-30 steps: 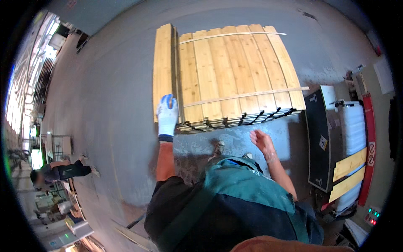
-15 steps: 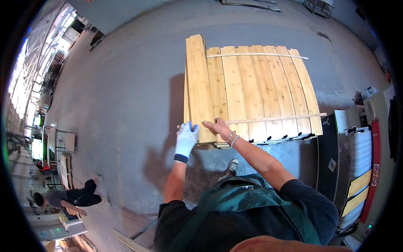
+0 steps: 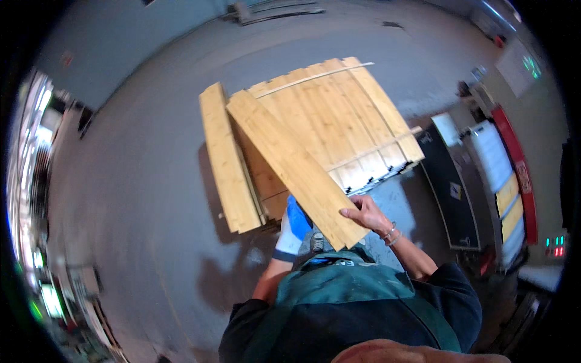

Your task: The person repeatedly picks up wooden planks from a stack and feeds them into a UV coating machine. The planks are processed by the machine and then placed onto a separate stack. The task involves continuous handling of the wood pieces in a repetitive loop.

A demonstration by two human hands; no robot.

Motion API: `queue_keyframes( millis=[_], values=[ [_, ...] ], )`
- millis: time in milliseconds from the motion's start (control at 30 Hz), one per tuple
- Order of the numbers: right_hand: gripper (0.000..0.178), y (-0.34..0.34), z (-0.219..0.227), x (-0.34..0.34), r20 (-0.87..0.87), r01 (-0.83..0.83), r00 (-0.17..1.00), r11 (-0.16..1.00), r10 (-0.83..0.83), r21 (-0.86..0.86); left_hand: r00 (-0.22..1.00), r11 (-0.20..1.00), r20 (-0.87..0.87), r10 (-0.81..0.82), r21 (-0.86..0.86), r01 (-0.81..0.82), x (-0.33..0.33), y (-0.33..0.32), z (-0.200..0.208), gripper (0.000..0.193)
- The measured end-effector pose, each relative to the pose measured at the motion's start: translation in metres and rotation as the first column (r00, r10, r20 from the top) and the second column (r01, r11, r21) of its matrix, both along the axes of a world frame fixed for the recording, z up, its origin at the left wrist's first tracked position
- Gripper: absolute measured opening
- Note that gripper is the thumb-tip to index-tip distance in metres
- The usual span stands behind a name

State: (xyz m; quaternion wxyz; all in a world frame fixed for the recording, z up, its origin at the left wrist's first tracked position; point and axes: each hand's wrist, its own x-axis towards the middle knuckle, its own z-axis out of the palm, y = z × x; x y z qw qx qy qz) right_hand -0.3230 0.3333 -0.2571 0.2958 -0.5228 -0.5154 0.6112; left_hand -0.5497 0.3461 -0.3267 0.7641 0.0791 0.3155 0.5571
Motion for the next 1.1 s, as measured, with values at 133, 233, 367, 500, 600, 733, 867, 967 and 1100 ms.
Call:
queue_keyframes(
  millis=[133, 233, 367, 500, 600, 733, 867, 967, 1100],
  values=[
    [0.040, -0.064, 0.021, 0.046, 0.003, 0.199, 0.980, 0.980, -0.199, -0.019, 0.975, 0.975, 0.039, -0.218, -0.039, 0.220, 0.055, -0.016, 0.000, 0.054],
    [0.041, -0.111, 0.023, 0.071, 0.032, 0.413, 0.910, 0.910, -0.414, 0.024, 0.898, 0.898, -0.008, -0.439, 0.009, 0.439, 0.100, -0.017, 0.008, 0.055],
    [0.041, -0.165, 0.028, 0.096, 0.069, 0.689, 0.715, 0.718, -0.696, 0.096, 0.744, 0.738, -0.019, -0.667, 0.115, 0.665, 0.176, -0.016, 0.006, 0.057],
    [0.038, -0.213, 0.014, 0.108, 0.084, 0.861, 0.477, 0.484, -0.875, 0.154, 0.548, 0.516, -0.189, -0.815, 0.194, 0.834, 0.245, -0.028, 0.002, 0.054],
    [0.036, -0.237, 0.021, 0.121, 0.007, 0.937, 0.319, 0.317, -0.948, 0.149, 0.461, 0.372, -0.337, -0.821, 0.298, 0.879, 0.293, -0.055, 0.016, 0.054],
    [0.033, -0.257, 0.000, 0.140, -0.065, 0.970, 0.173, 0.159, -0.983, 0.182, 0.308, 0.285, -0.118, -0.944, 0.182, 0.941, 0.338, -0.074, 0.007, 0.055],
    [0.033, -0.264, -0.033, 0.151, -0.171, 0.990, 0.068, 0.046, -0.983, 0.130, 0.232, 0.047, -0.496, -0.837, 0.358, 0.933, 0.337, -0.082, 0.014, 0.055],
    [0.033, -0.260, -0.041, 0.163, -0.315, 0.997, -0.016, 0.008, -0.949, -0.075, 0.074, 0.062, -0.268, -0.961, 0.054, 0.997, 0.324, -0.090, 0.021, 0.052],
    [0.037, -0.248, -0.051, 0.182, -0.334, 0.995, 0.021, 0.053, -0.942, -0.087, 0.169, -0.164, -0.757, -0.631, 0.343, 0.925, 0.301, -0.083, -0.005, 0.051]
  ],
)
